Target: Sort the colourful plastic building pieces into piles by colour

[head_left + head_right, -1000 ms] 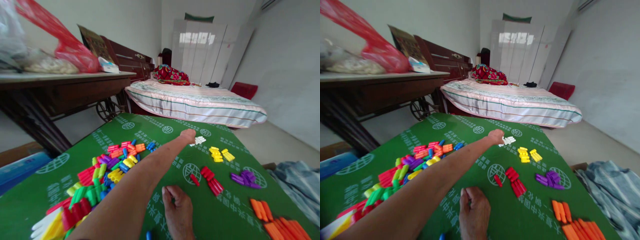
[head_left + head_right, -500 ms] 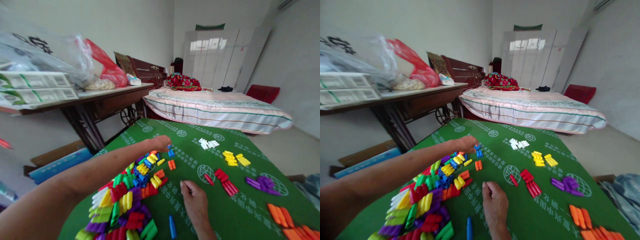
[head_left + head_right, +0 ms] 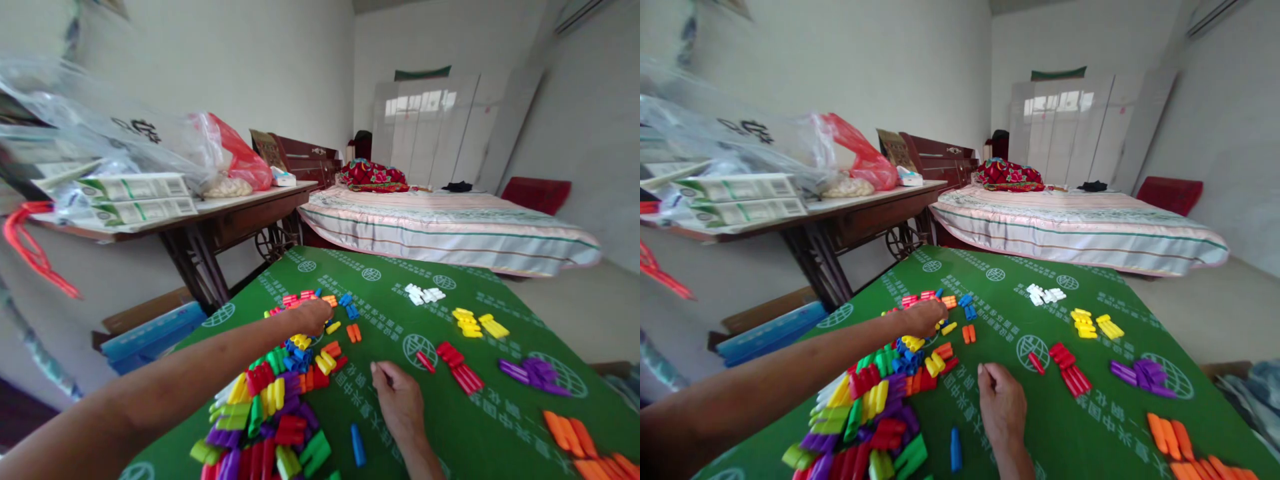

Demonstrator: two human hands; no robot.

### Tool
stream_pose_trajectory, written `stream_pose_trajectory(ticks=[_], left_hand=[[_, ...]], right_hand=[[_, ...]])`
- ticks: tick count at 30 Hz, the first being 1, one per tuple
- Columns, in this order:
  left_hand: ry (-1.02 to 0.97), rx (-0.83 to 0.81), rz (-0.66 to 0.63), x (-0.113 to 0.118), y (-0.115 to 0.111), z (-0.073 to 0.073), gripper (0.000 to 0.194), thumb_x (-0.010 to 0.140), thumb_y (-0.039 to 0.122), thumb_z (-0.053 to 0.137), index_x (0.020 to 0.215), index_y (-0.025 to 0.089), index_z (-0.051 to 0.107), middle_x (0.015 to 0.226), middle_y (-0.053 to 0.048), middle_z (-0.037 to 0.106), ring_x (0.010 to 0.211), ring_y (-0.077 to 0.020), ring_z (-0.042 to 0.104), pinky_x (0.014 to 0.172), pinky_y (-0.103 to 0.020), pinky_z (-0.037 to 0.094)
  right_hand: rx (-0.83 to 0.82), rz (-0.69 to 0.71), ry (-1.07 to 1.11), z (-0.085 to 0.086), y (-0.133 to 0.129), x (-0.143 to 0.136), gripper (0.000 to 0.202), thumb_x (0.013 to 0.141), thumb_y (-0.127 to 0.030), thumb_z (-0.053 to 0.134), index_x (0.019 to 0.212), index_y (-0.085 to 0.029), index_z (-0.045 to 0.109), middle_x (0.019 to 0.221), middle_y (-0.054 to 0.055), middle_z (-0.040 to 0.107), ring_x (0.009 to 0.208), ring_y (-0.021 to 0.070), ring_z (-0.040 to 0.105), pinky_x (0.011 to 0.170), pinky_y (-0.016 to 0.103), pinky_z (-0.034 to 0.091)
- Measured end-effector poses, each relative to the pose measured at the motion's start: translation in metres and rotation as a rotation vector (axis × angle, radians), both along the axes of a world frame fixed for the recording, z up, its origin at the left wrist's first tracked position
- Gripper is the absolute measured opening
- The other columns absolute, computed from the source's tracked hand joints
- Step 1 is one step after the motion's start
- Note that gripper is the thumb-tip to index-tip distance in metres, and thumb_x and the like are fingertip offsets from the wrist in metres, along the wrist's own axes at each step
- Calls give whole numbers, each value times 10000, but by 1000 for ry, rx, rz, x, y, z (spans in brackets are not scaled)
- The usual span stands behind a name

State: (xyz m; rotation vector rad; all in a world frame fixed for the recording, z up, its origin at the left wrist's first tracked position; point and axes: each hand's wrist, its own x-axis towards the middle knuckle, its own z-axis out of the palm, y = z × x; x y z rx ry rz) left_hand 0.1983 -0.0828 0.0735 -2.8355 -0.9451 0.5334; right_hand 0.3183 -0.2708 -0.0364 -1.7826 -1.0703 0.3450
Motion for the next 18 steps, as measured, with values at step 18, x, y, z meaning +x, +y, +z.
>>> stream_pose_trajectory(ticks=[18], left_hand=[[48,83,72,42,-18,-13,313,659,255,609,943,134,660,1086,-206,642,1035,-336,596,819,-419,511]], right_hand=[[-20,-15,-53,3,3,0,384,858,-426,412,568,-212,544,519,-36,513,494,109,454,490,214,287]])
